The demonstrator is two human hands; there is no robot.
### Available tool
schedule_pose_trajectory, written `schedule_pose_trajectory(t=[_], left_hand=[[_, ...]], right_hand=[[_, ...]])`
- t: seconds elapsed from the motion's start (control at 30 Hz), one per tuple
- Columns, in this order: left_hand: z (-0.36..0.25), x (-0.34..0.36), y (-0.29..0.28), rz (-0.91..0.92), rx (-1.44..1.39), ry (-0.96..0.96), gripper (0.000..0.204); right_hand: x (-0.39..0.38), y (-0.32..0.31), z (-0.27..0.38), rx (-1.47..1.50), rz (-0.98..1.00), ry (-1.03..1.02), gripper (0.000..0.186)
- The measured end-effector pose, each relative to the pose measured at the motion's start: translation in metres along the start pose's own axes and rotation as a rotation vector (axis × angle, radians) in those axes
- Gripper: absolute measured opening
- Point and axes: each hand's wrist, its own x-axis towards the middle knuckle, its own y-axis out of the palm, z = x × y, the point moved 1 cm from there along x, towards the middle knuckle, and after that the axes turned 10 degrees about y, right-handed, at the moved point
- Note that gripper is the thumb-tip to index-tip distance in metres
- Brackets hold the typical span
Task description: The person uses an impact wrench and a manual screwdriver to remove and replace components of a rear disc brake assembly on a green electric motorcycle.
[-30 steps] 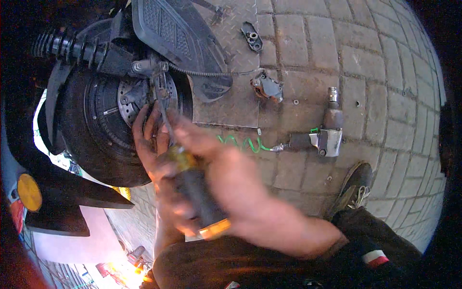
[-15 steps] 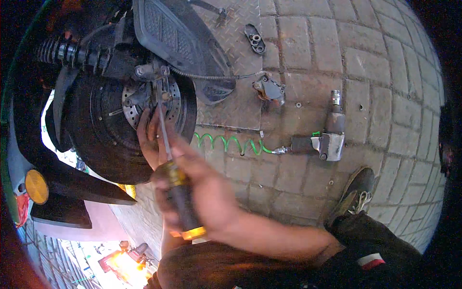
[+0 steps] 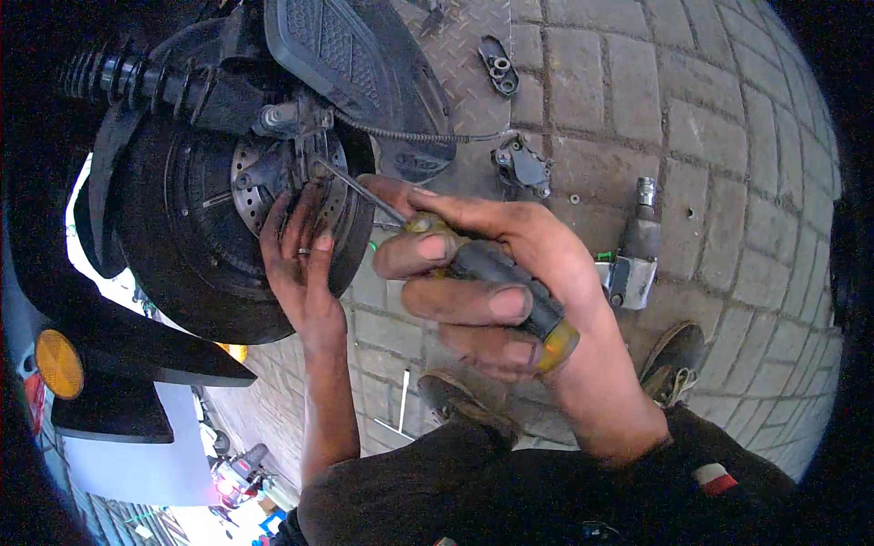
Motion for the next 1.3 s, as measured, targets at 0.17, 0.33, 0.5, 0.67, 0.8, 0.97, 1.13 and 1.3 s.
schedule_pose_trajectory(t=[0.17, 0.33, 0.5, 0.67, 0.8, 0.97, 1.13, 1.3], left_hand=[[0.003, -0.001, 0.001, -0.042, -0.047, -0.081, 0.067], [0.053, -0.017, -0.042, -0.206, -0.223, -0.326, 0.069], [0.04, -0.027, -0.031, -0.218, -0.24, -0.337, 0.07], [0.033, -0.039, -0.035, -0.234, -0.23, -0.331, 0.072], [0.032, -0.051, -0.043, -0.243, -0.23, -0.324, 0.073], [0.027, -0.058, -0.044, -0.245, -0.226, -0.318, 0.074], [0.031, -0.063, -0.043, -0.251, -0.23, -0.318, 0.076], [0.03, -0.066, -0.042, -0.266, -0.226, -0.315, 0.077]], right_hand=[[0.005, 0.005, -0.003, -0.024, -0.022, 0.043, 0.043], [0.045, 0.031, -0.059, -0.241, -0.514, -0.327, 0.037], [0.108, -0.008, -0.092, -1.027, -0.8, -0.973, 0.048], [0.118, -0.015, -0.105, -1.158, -0.855, -1.117, 0.048], [0.109, -0.025, -0.097, -1.125, -0.731, -1.089, 0.049], [0.124, -0.024, -0.106, -1.242, -0.87, -1.263, 0.051], [0.142, -0.03, -0.116, -1.305, -0.944, -1.318, 0.053], [0.13, -0.045, -0.115, -1.236, -0.716, -1.095, 0.055]])
